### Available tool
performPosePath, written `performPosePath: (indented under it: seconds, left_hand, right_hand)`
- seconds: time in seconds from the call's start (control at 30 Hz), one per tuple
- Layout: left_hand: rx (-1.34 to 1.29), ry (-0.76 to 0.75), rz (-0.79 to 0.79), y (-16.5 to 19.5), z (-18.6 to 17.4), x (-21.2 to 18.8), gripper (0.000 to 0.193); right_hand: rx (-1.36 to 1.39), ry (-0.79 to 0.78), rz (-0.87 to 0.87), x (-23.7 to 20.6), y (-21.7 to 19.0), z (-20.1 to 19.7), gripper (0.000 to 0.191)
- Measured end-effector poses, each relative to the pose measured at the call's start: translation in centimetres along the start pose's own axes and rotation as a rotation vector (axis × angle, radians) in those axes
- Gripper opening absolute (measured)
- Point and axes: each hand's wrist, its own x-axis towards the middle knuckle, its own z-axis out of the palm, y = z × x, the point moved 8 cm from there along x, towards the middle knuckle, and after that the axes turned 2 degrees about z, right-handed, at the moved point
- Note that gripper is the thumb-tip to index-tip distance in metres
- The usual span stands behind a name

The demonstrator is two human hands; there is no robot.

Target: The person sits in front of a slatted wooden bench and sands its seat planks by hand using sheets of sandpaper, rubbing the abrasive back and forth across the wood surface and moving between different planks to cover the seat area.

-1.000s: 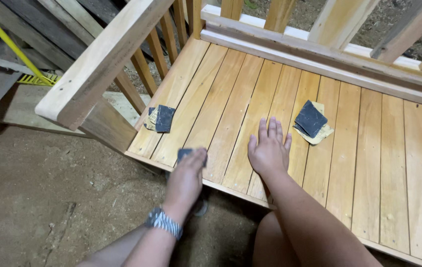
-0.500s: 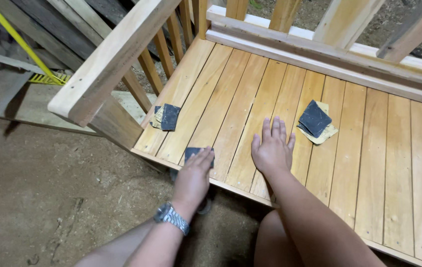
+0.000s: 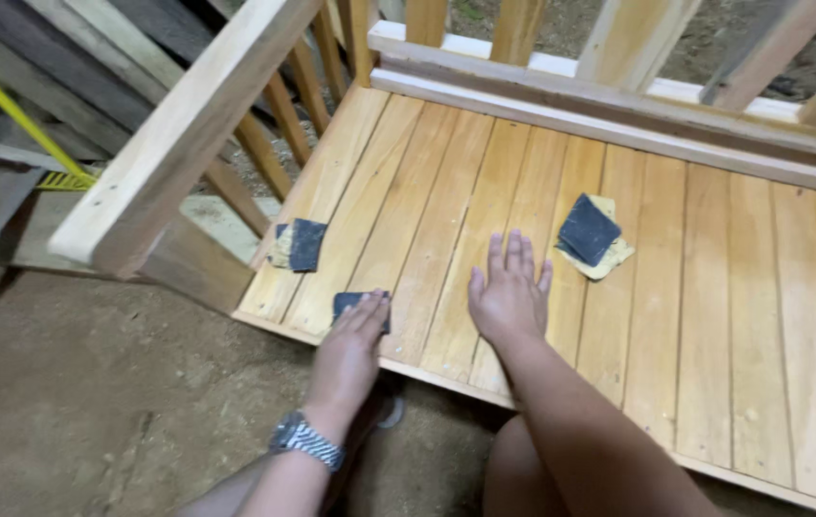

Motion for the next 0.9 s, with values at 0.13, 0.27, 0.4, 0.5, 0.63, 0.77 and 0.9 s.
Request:
performPosePath:
  seconds: [0.13,0.27,0.4,0.5,0.63,0.77,0.9]
  left_hand:
    - [-0.038,0.034,-0.099,-2.1,0.1,2.3,0.033]
    - [-0.124,0.034,-0.269,-2.9,0.6,3.1,0.031]
    - [-0.015,0.006,-0.06,0.7,-0.5,-0.3,0.039]
    - [-0.058,-0.042,-0.075,0.6,-0.8,-1.3,0.038]
    - [-0.048,-0.035,-0.172,-2.2,-0.6,2.0,0.038]
    - [-0.096,-0.008,-0.299,-2.9,0.7,2.5,0.036]
    - [0.018,0.005,-0.106,-0.1,0.0,-0.8,0.042]
  right_hand:
    - [-0.01,-0.008,-0.005,0.0,0.5,0.4,0.07]
    - [0.003,-0.007,-0.008,-0.2,0.6,0.4,0.071]
    - [-0.001,-0.003,-0.004,-0.1,0.4,0.1,0.071]
    - [-0.012,-0.011,0.008,0.0,0.4,0.0,0.071]
    - [-0.004,-0.009,-0.004,-0.1,0.3,0.1,0.071]
    - [-0.022,-0.018,-0.001,-0.1,0.1,0.1,0.07]
    - [-0.005,-0.019,0.006,0.1,-0.2,0.0,0.071]
